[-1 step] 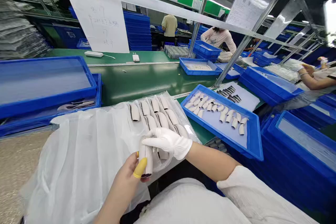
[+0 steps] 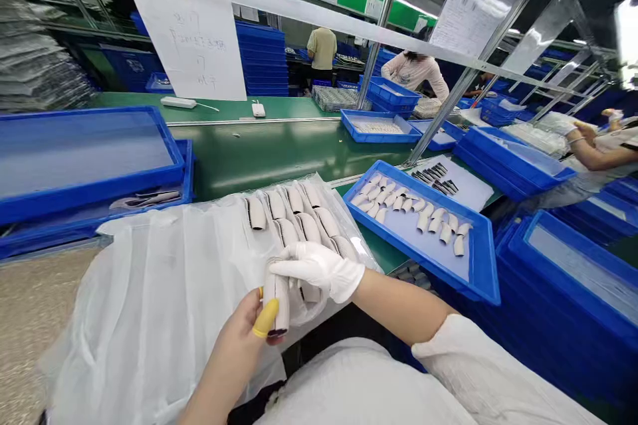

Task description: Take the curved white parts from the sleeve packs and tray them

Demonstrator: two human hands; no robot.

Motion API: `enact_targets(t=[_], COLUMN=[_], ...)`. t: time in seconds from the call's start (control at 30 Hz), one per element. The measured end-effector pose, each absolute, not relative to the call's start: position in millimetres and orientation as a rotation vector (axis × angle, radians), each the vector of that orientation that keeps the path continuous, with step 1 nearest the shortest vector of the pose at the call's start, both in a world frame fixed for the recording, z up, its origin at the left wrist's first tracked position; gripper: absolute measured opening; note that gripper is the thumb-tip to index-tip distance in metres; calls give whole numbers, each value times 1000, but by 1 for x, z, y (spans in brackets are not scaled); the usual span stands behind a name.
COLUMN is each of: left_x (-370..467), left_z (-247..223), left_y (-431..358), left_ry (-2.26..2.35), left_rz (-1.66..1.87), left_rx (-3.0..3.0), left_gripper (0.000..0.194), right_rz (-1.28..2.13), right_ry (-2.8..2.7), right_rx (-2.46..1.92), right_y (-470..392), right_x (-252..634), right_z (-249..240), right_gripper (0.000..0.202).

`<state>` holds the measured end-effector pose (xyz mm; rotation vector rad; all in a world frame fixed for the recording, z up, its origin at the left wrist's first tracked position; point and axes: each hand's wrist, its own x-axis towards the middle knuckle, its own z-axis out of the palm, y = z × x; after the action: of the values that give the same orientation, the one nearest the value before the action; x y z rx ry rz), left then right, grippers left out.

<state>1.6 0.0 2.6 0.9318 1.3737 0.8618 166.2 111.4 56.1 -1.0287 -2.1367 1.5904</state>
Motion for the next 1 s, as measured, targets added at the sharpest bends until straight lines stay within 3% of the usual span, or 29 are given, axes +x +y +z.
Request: enact_targets(t=[0.2,0.43,0.77,1.0], left_x=[11,2,1,0], left_z=[8,-8,-17,-17], left_y=[-3,-5,-13,-14], left_ry=[1438,1341,1263,1260], left_rz=[942,1039,1026,1019], left_rx=[874,899,1033,1034], left_gripper=[58,67,44,42], right_rz=[1535,1219,979,812], right_ry=[-2182,-2170,-2588,-2781], right_rx=[-982,-1188,-1464,-1638], right_y=[108,165,204,206], right_x=[161,161,107,67], right_z=[50,52,44,32], right_gripper=[21,25,25,15])
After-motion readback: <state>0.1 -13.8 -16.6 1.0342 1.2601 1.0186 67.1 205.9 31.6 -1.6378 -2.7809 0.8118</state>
